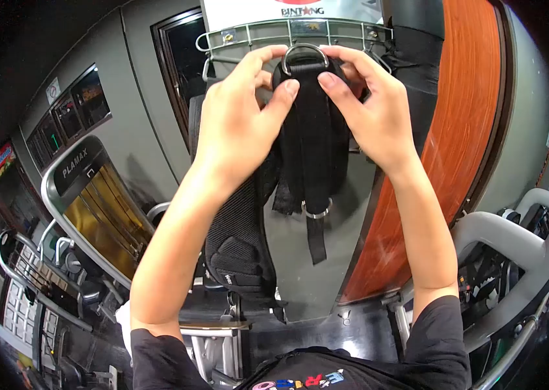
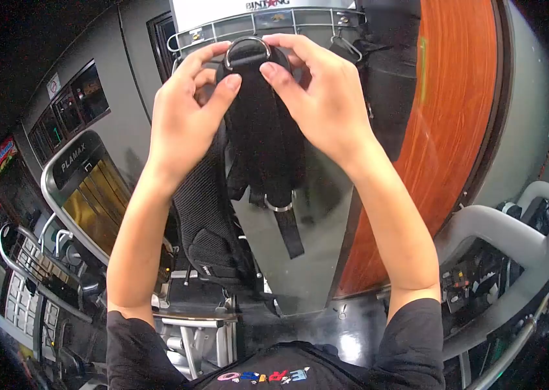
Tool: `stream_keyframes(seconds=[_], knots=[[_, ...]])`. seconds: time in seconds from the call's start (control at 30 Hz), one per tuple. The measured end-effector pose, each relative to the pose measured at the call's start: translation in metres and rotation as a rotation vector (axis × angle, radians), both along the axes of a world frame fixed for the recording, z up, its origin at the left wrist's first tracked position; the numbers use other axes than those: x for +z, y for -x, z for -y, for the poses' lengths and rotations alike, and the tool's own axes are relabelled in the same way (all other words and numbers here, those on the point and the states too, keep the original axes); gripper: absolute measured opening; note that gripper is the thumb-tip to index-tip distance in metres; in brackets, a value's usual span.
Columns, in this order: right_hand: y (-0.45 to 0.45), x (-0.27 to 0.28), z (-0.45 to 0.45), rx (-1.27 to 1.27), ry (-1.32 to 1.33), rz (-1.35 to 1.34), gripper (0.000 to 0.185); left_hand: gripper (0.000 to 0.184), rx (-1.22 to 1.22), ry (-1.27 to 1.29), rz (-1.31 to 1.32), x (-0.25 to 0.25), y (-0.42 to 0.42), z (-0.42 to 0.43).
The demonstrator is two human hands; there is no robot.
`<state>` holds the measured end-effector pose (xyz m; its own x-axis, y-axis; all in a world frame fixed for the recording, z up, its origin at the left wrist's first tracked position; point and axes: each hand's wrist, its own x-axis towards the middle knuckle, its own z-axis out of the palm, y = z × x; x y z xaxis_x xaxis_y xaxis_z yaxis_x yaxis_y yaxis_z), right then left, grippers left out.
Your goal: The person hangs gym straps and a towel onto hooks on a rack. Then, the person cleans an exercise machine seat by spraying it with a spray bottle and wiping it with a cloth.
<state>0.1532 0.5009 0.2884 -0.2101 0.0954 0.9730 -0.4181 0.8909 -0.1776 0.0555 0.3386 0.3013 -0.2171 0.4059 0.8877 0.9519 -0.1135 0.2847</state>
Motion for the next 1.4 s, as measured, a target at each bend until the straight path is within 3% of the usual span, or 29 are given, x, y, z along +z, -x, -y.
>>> stream_keyframes(seconds=[0.03,0.1,0.17,0.23,0.3,0.37,0.83,0.97,1.03,1.13,1.2,1.33,1.4], knots=[[0.003,0.007,-0.009,0.003,-0.008,-0.008,0.033,0.039,0.059,0.008,-0.027,0.008,0.003,-0.008],[0.014,0.02,-0.027,-0.26,-0.153,-0.022,0.034,0.036,0.068,-0.075,-0.047,0.017,0.02,-0.029],[0.023,0.032,-0.034,-0.284,-0.15,0.008,0.033,0.034,0.136,-0.061,-0.022,0.029,0.026,-0.038],[0.037,0.038,-0.039,-0.489,-0.287,-0.008,0.03,0.038,0.396,0.005,-0.173,0.035,0.037,-0.046],[0.049,0.038,-0.044,-0.556,-0.33,0.006,0.027,0.039,0.458,0.041,-0.154,0.038,0.046,-0.055],[0.061,0.038,-0.051,-0.711,-0.441,-0.025,0.026,0.038,0.574,0.053,-0.298,0.039,0.053,-0.062],[0.046,0.037,-0.05,-0.493,-0.438,0.05,0.023,0.033,0.597,0.049,-0.343,0.038,0.047,-0.058],[0.052,0.047,-0.053,-0.529,-0.441,0.032,0.022,0.035,0.644,0.117,-0.299,0.048,0.052,-0.069],[0.051,0.051,-0.05,-0.693,-0.439,0.242,0.028,0.035,0.671,0.129,-0.312,0.049,0.052,-0.072],[0.05,0.038,-0.063,-0.61,-0.573,0.008,0.02,0.035,0.777,0.248,-0.303,0.041,0.039,-0.068],[0.039,0.037,-0.063,-0.629,-0.564,-0.001,0.02,0.032,0.893,0.353,-0.394,0.035,0.017,-0.055],[0.019,0.036,-0.051,-0.623,-0.553,0.028,0.017,0.029,0.924,0.35,-0.539,0.023,0.0,-0.04],[0.015,0.033,-0.043,-0.582,-0.565,0.029,0.015,0.028,0.804,0.401,-0.549,0.018,-0.012,-0.037]])
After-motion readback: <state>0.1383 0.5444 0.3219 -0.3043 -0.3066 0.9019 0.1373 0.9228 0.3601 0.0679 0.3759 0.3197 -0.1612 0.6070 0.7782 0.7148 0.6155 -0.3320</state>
